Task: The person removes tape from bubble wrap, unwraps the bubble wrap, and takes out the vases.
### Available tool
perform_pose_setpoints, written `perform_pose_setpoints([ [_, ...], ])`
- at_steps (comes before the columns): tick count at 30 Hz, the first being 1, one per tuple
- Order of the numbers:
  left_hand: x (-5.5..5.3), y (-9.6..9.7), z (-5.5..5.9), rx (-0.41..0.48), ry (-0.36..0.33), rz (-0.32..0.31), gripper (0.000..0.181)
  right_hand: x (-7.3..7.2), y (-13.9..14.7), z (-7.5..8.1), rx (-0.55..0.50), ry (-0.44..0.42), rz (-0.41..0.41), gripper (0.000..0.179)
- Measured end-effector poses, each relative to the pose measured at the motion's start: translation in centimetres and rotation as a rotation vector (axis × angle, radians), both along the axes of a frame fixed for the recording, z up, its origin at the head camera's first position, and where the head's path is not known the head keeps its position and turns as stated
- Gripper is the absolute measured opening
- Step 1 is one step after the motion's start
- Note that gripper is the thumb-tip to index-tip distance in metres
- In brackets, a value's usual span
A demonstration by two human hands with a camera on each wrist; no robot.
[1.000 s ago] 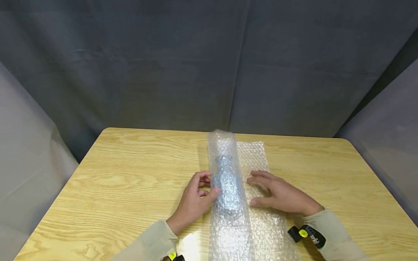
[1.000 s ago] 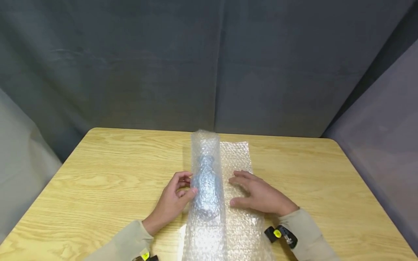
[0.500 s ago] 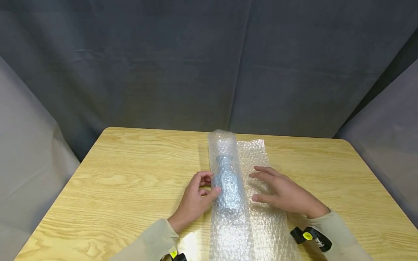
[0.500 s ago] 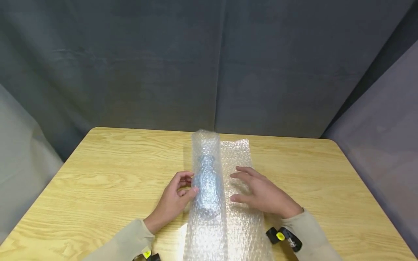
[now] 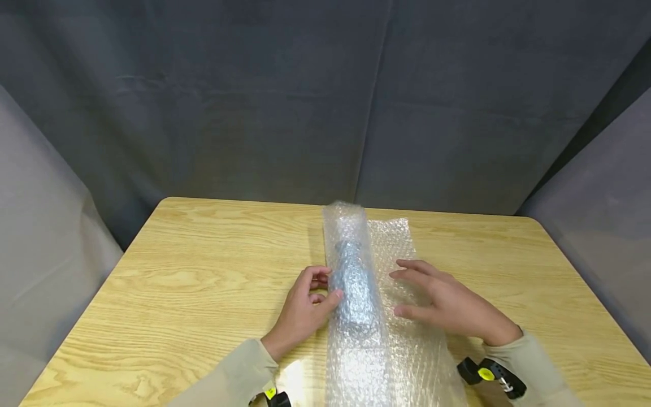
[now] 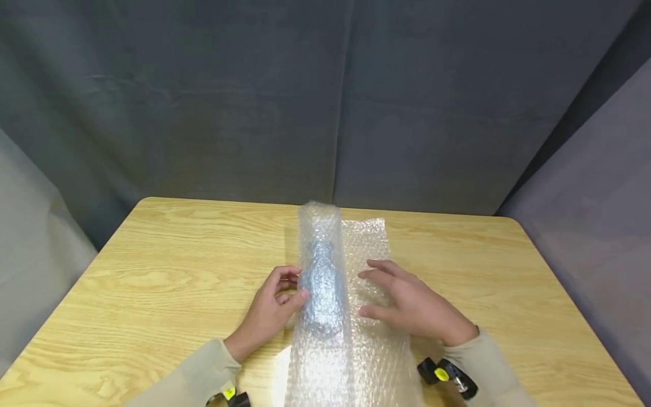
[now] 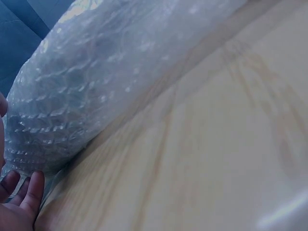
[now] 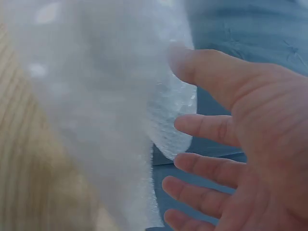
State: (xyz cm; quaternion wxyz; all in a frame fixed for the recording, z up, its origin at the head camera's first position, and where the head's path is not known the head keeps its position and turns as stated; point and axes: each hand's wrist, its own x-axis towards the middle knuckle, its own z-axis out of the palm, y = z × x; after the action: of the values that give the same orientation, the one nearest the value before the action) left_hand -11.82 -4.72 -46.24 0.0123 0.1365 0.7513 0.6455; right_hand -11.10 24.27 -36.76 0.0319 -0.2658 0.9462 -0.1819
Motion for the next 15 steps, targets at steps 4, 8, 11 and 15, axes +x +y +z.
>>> perform_pose_setpoints([
  [4, -0.1, 0.0, -0.1, 0.002, 0.002, 0.007, 0.047, 0.1, 0.2, 1.0, 0.009, 0.022, -0.001, 0.059],
  [8, -0.1, -0.1, -0.1, 0.000, 0.002, 0.009, 0.047, 0.0, 0.3, 1.9, 0.014, 0.028, -0.003, 0.058],
  [11, -0.1, -0.1, 0.0, 0.000, 0.001, 0.005, 0.047, -0.1, 0.2, 2.1, 0.004, 0.027, 0.002, 0.057],
  [15, 0.0, 0.0, 0.1, 0.001, 0.004, -0.009, 0.047, -0.2, -0.1, 1.4, -0.012, 0.024, 0.009, 0.058],
])
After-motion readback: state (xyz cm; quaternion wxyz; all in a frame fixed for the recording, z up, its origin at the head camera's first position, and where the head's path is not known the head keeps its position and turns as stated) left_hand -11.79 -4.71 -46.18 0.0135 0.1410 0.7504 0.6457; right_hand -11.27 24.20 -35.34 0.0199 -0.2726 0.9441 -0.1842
